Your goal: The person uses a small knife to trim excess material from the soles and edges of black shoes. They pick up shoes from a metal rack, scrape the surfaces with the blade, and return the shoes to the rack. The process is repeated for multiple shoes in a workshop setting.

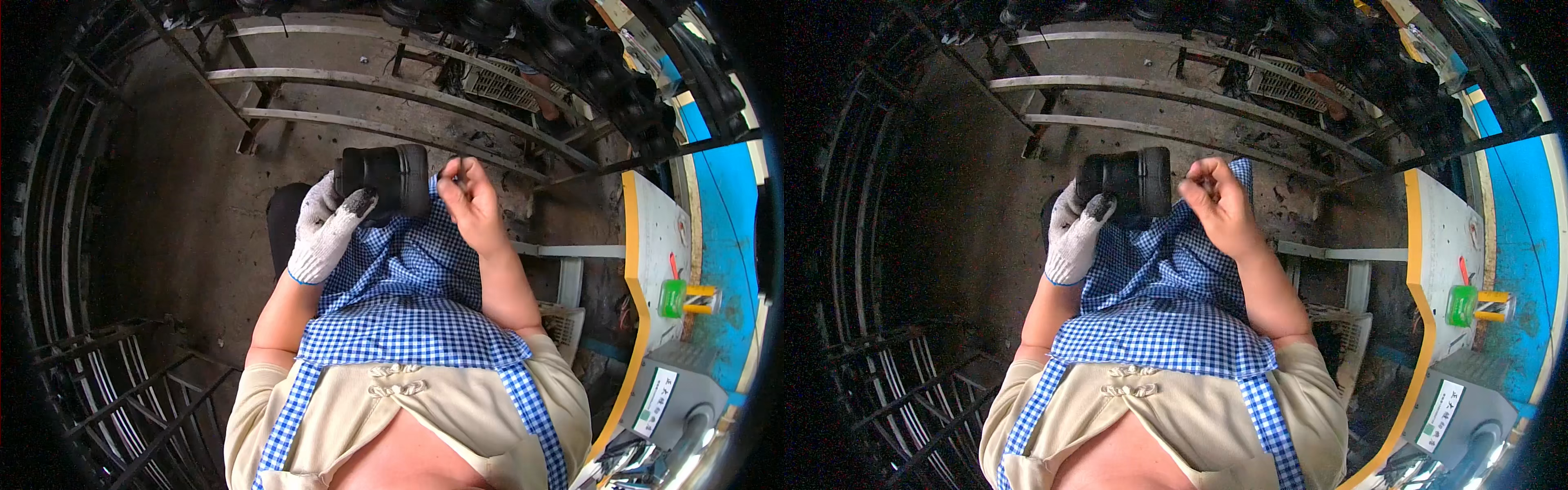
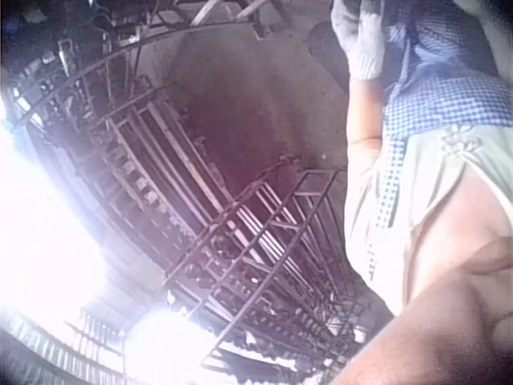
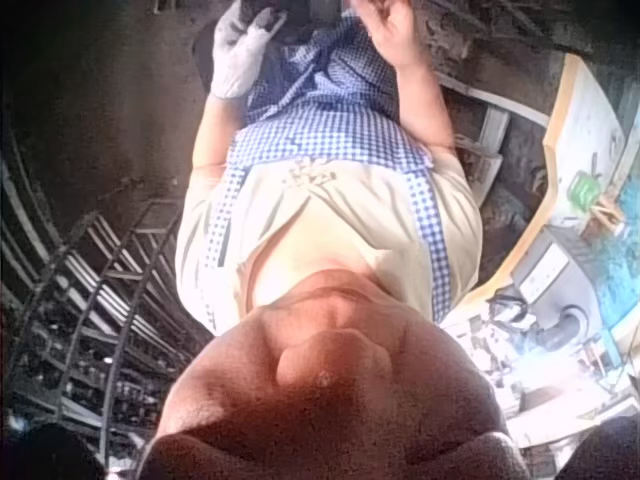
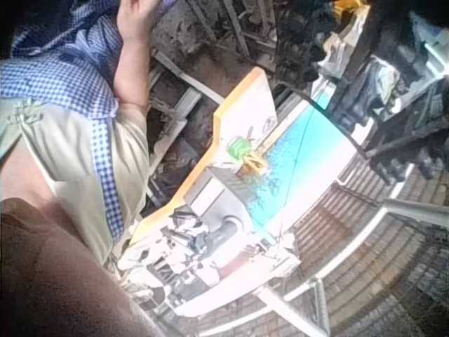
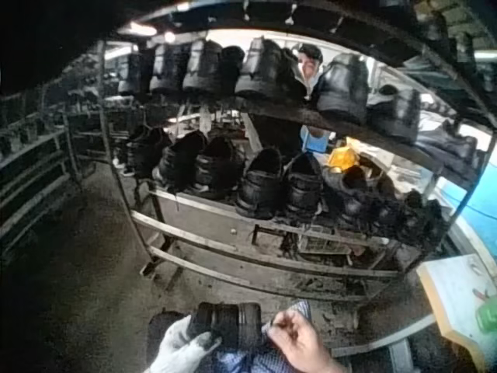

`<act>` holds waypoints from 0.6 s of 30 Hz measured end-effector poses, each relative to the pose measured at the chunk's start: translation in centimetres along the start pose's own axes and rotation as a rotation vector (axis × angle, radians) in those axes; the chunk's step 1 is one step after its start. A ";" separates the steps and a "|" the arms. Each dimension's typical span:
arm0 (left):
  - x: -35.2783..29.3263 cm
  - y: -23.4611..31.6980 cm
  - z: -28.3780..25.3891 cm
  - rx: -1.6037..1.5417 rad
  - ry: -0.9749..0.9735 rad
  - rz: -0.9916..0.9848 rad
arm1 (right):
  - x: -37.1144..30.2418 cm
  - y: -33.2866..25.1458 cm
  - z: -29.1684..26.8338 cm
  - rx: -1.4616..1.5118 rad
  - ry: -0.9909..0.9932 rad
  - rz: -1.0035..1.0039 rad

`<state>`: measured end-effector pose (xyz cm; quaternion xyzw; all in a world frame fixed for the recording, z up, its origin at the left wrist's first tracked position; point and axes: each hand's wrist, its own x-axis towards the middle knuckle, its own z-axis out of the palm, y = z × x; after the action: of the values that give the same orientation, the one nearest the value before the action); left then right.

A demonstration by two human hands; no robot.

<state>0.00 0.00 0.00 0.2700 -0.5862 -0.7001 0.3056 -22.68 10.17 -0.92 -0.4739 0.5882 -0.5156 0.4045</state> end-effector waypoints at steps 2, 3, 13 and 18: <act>0.1 0.0 0.7 -0.007 0.079 0.053 | -0.2 -0.7 1.1 -0.091 0.010 -0.242; 0.0 0.2 1.0 -0.242 0.064 -0.013 | 0.1 -1.1 1.8 -0.095 0.049 -0.310; -0.2 1.2 1.2 -0.976 -0.017 -0.137 | 1.3 -4.2 3.2 -0.430 0.250 -0.590; 0.2 -0.4 2.2 -0.242 0.325 0.230 | 0.0 -5.1 4.0 -0.655 0.245 -0.549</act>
<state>-1.84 1.37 -0.06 0.2721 -0.4680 -0.6731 0.5039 -18.12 9.15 3.57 -0.6511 0.6164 -0.4428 0.0086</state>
